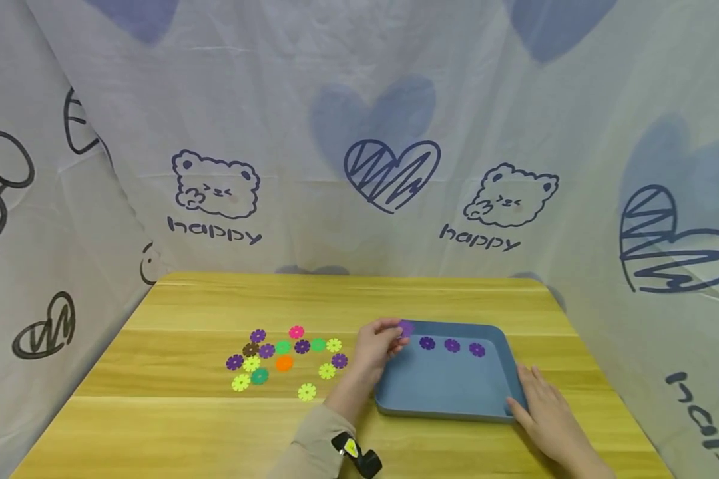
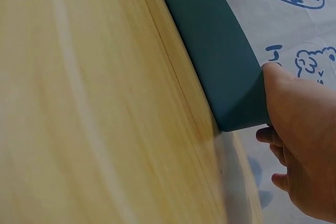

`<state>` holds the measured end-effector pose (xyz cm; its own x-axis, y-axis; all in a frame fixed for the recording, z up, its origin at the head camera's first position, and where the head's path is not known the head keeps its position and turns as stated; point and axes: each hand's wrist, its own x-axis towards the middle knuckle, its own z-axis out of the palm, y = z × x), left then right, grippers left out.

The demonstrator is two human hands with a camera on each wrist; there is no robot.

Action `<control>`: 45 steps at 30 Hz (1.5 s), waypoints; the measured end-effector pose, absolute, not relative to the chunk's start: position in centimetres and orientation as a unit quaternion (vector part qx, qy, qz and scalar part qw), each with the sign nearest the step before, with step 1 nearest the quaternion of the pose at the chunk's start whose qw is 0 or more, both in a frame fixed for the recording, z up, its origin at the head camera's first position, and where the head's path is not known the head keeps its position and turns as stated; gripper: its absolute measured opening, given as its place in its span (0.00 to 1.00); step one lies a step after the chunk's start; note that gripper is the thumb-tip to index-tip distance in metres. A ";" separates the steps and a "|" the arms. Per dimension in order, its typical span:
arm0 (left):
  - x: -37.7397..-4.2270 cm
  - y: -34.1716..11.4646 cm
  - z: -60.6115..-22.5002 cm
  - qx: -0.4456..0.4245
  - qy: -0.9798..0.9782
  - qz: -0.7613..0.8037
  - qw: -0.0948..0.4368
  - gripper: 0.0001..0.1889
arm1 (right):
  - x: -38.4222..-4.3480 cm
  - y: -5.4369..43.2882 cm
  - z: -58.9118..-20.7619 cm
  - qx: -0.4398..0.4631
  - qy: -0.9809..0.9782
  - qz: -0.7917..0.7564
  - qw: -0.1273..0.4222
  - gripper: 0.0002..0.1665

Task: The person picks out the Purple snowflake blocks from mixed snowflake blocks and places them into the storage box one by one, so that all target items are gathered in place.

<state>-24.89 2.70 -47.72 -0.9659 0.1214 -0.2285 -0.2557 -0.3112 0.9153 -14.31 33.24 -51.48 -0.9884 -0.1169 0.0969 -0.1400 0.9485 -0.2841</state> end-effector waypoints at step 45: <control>-20.8 2.2 -45.4 -0.114 0.309 0.924 0.197 0.32 | -14.1 33.2 -51.5 0.059 -0.982 0.174 0.038 0.43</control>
